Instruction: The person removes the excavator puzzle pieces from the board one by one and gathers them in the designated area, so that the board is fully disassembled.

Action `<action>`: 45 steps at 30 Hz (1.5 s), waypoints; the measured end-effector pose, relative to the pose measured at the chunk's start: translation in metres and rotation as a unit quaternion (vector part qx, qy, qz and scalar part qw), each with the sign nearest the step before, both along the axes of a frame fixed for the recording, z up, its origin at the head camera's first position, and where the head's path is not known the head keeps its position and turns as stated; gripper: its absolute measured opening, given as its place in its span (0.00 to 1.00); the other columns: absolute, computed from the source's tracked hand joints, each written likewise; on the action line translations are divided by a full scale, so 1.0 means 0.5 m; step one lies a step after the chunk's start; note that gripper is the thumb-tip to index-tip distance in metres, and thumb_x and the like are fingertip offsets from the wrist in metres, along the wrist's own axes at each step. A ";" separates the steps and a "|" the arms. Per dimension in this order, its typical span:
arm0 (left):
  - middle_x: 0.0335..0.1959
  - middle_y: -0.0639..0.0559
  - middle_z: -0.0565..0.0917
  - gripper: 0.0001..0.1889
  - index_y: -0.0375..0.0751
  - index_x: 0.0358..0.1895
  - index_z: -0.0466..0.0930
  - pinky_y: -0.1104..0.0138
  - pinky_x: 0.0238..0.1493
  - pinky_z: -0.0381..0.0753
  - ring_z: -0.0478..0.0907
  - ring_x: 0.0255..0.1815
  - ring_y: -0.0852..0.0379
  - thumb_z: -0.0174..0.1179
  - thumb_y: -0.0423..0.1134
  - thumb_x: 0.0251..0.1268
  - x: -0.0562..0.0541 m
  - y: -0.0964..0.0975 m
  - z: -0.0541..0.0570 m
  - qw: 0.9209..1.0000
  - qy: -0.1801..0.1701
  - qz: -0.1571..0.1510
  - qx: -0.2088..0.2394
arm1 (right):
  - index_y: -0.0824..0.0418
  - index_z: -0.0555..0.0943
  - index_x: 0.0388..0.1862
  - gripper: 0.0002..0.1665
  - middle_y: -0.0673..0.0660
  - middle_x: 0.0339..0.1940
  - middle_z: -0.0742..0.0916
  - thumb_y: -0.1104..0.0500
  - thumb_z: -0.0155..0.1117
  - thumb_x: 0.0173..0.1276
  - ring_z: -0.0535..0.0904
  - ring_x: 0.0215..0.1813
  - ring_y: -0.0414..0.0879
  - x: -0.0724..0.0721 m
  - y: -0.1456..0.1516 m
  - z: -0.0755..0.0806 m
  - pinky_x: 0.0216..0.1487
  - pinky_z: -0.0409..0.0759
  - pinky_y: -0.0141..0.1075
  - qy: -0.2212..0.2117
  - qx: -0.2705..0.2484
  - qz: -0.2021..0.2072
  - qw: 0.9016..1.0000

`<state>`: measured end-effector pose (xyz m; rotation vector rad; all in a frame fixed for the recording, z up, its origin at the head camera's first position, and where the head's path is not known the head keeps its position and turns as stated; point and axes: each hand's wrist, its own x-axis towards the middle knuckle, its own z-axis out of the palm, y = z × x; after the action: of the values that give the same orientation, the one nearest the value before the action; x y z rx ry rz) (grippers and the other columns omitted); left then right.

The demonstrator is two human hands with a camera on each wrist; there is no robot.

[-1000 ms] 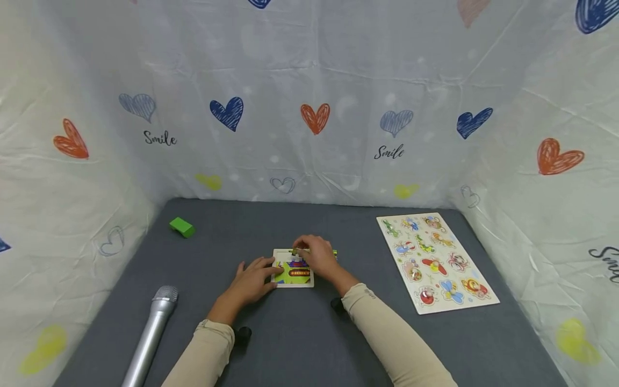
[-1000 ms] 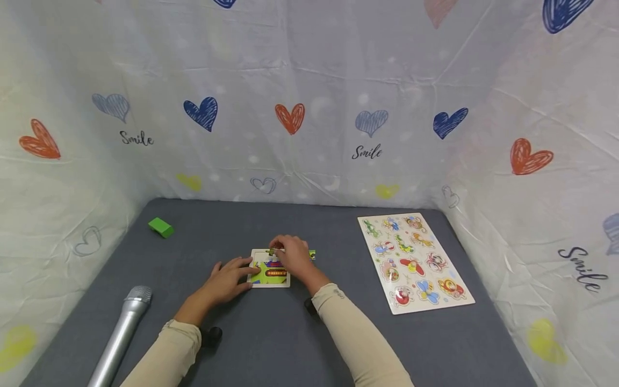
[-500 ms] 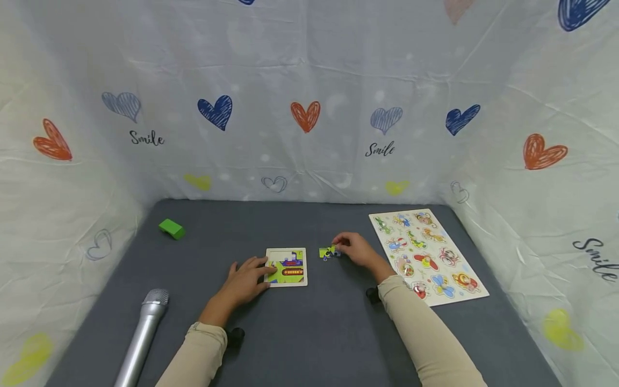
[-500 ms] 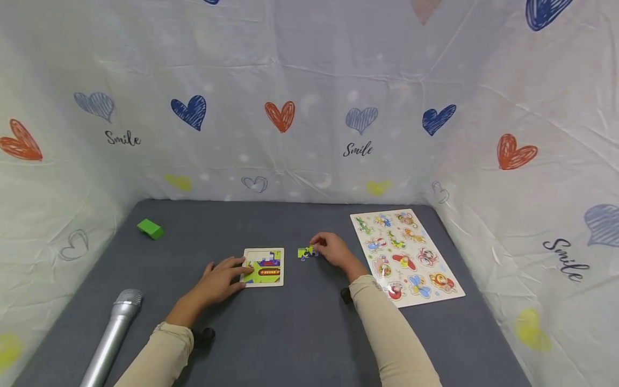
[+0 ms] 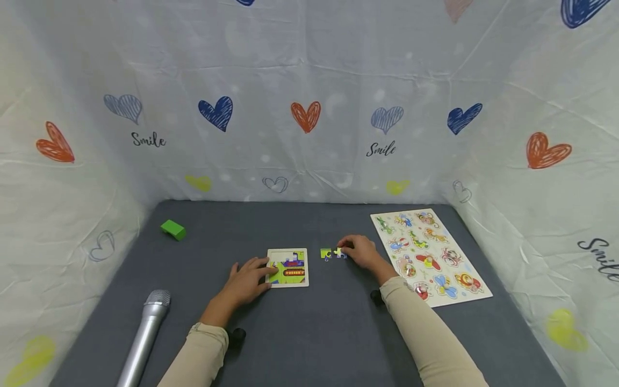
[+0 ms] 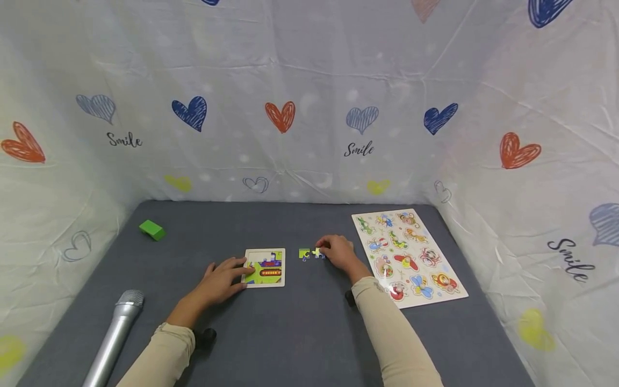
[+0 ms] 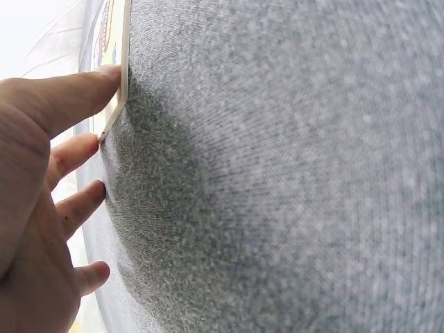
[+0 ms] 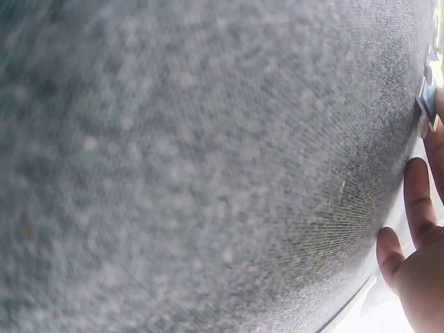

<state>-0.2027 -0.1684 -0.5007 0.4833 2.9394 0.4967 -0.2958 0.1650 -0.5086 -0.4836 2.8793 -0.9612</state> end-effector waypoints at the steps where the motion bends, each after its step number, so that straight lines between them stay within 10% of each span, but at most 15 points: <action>1: 0.73 0.47 0.65 0.22 0.55 0.63 0.77 0.30 0.66 0.47 0.57 0.75 0.40 0.62 0.45 0.66 0.001 0.000 0.000 1.000 0.001 0.000 0.001 | 0.54 0.85 0.45 0.08 0.51 0.42 0.88 0.59 0.61 0.71 0.82 0.46 0.49 0.000 -0.001 0.000 0.60 0.64 0.62 0.003 0.001 -0.001 1.000; 16: 0.73 0.47 0.65 0.22 0.55 0.64 0.77 0.31 0.67 0.47 0.56 0.75 0.40 0.62 0.45 0.67 0.006 -0.001 0.006 1.000 -0.005 0.000 0.010 | 0.54 0.85 0.48 0.10 0.53 0.47 0.87 0.58 0.63 0.70 0.80 0.54 0.53 0.013 -0.043 0.018 0.61 0.64 0.61 0.031 0.006 0.000 0.999; 28: 0.72 0.47 0.66 0.21 0.55 0.63 0.77 0.31 0.67 0.47 0.56 0.75 0.41 0.62 0.45 0.67 0.010 0.003 0.013 1.000 -0.013 0.012 0.009 | 0.52 0.85 0.51 0.13 0.52 0.45 0.86 0.57 0.64 0.69 0.77 0.52 0.52 0.043 -0.193 0.034 0.54 0.71 0.53 0.114 0.115 0.147 0.976; 45: 0.72 0.49 0.67 0.21 0.56 0.63 0.77 0.31 0.67 0.47 0.56 0.75 0.41 0.62 0.46 0.67 0.002 -0.002 0.001 1.000 -0.009 0.010 0.014 | 0.51 0.85 0.49 0.11 0.54 0.53 0.81 0.57 0.65 0.69 0.72 0.57 0.53 0.046 -0.215 0.021 0.56 0.69 0.51 0.077 0.116 0.144 0.980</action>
<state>-0.2016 -0.1694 -0.4999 0.4513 2.9259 0.5424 -0.2728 0.0575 -0.4982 -0.9570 2.8882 -0.5597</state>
